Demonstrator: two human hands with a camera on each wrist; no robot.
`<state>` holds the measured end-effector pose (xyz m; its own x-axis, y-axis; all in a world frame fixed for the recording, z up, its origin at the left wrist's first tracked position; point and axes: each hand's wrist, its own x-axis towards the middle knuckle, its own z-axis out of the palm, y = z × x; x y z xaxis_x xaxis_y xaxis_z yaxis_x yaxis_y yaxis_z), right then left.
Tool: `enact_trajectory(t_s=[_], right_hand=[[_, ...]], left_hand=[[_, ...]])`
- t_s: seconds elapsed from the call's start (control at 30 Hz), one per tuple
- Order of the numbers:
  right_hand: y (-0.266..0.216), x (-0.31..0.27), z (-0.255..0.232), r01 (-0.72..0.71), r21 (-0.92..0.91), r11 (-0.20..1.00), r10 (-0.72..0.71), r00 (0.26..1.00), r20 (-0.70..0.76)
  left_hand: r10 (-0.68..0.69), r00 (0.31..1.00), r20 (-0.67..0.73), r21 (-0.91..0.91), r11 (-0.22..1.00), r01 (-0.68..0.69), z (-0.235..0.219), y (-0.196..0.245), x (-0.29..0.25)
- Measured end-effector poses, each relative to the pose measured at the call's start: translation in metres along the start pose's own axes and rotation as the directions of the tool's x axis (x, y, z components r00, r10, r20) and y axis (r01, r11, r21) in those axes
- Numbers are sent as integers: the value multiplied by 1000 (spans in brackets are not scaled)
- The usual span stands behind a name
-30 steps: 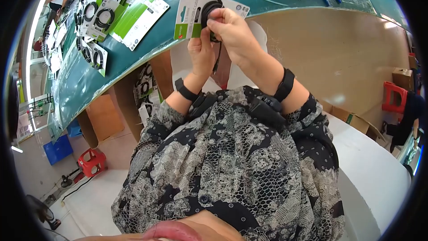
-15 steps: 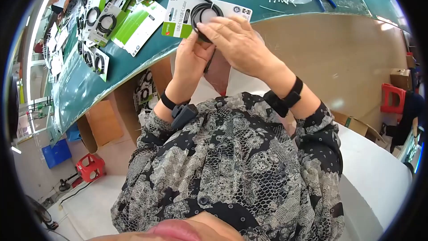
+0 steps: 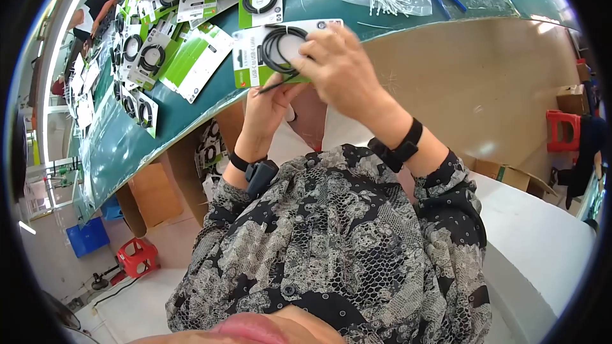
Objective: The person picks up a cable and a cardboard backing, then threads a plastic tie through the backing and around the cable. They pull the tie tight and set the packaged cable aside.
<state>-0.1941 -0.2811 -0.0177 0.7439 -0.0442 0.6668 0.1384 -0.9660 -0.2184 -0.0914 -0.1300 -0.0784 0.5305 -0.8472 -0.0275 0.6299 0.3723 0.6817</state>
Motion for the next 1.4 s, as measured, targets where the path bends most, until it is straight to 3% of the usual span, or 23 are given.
enact_trajectory(t_s=[0.07,0.2,0.3,0.33,0.43,0.57,0.73,0.77,0.83,1.0,1.1,1.13,1.23,1.27,1.37,1.4], right_hand=[[-11,-1,1,32,-29,999,-31,999,44],[-16,1,7,-39,103,994,38,999,12],[-6,0,16,-217,123,968,218,976,7],[-7,1,16,-217,119,969,218,976,4],[-20,7,20,-311,42,950,310,951,12],[-18,1,30,-310,-12,951,310,948,70],[-19,2,32,-308,-48,950,311,942,124],[-17,4,32,-439,167,883,416,896,158],[-15,7,31,-623,538,568,566,770,295],[-23,14,23,-579,604,548,507,804,311],[-16,12,28,-662,749,35,559,634,534],[-16,11,29,-662,749,31,559,633,536],[-17,10,33,-675,737,5,596,594,540],[-15,10,32,-674,739,3,598,594,539],[-5,11,26,-594,708,-383,481,526,702],[-6,11,25,-597,705,-383,480,524,704]], left_hand=[[24,1000,-4,45,999,-23,-2,-6,-2],[87,989,-119,-16,996,-90,-2,-13,-4],[234,963,-136,266,945,-192,9,-29,-9],[233,964,-131,264,945,-193,9,-33,-7],[365,919,-150,537,811,-234,8,-42,-5],[377,919,-116,686,699,-200,4,-37,-8],[416,907,-65,588,750,-302,2,-24,1],[409,912,-4,696,656,-292,2,-20,0],[368,923,110,865,423,-271,1,-14,-2],[513,843,161,829,394,-398,5,-23,-4],[389,900,198,913,260,-313,-16,-16,-7],[386,901,196,915,259,-310,-19,-21,-7],[459,806,374,918,-61,-392,-10,-33,-6],[457,806,377,917,-63,-393,-8,-30,-5],[382,882,277,911,186,-367,-1,-23,-2],[383,882,274,912,188,-365,-3,-25,-2]])
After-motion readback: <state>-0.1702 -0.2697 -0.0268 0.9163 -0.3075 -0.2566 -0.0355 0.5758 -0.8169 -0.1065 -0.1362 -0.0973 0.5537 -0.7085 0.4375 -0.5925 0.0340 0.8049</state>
